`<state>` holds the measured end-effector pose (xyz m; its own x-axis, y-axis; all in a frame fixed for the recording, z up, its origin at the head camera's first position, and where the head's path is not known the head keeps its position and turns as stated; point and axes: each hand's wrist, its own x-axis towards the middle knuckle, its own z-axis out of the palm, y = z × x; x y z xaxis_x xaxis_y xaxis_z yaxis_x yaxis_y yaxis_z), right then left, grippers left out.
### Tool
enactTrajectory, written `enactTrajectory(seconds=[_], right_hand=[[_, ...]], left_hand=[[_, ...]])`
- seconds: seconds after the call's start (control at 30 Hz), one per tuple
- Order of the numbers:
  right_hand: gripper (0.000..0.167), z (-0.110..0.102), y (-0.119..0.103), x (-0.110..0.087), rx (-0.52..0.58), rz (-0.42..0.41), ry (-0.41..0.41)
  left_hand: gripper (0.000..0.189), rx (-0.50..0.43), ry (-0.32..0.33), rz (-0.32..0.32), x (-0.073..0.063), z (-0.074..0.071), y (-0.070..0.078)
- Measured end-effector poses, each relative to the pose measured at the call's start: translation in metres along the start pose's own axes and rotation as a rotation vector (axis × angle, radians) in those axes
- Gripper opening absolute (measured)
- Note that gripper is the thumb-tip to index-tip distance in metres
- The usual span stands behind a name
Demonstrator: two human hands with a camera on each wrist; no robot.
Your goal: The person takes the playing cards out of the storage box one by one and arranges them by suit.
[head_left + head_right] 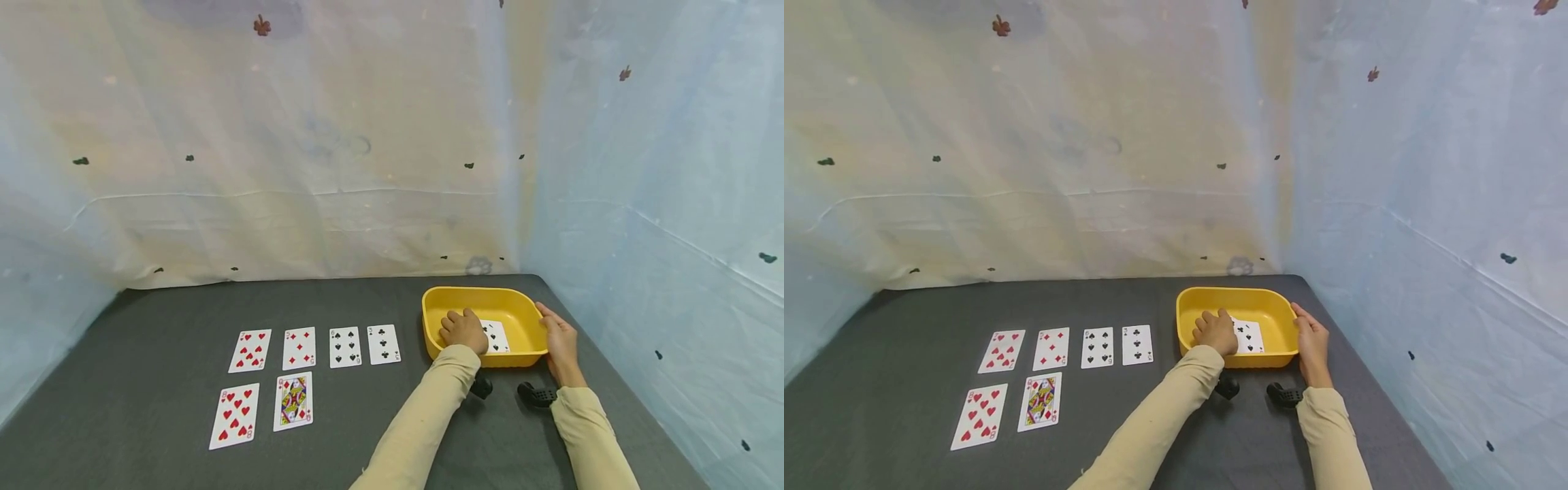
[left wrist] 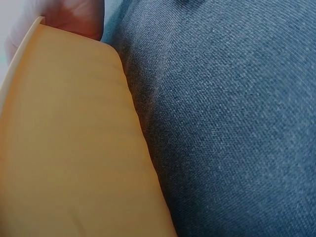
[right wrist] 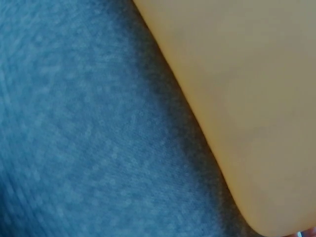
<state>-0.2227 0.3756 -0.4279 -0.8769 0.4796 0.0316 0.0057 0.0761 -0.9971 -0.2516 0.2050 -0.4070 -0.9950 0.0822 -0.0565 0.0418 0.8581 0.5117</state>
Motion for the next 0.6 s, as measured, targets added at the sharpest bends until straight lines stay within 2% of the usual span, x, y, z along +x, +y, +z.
enactTrajectory(seconds=[0.27, 0.6], right_hand=[[0.043, -0.0005, 0.0004, -0.0014, -0.015, -0.004, 0.002], [0.044, -0.0011, -0.0012, -0.0001, -0.012, 0.008, 0.006]], left_hand=[[0.026, 0.029, -0.027, -0.005, 0.0018, -0.0008, 0.0002], [0.026, 0.01, -0.027, 0.036, 0.0009, -0.0029, -0.0006]])
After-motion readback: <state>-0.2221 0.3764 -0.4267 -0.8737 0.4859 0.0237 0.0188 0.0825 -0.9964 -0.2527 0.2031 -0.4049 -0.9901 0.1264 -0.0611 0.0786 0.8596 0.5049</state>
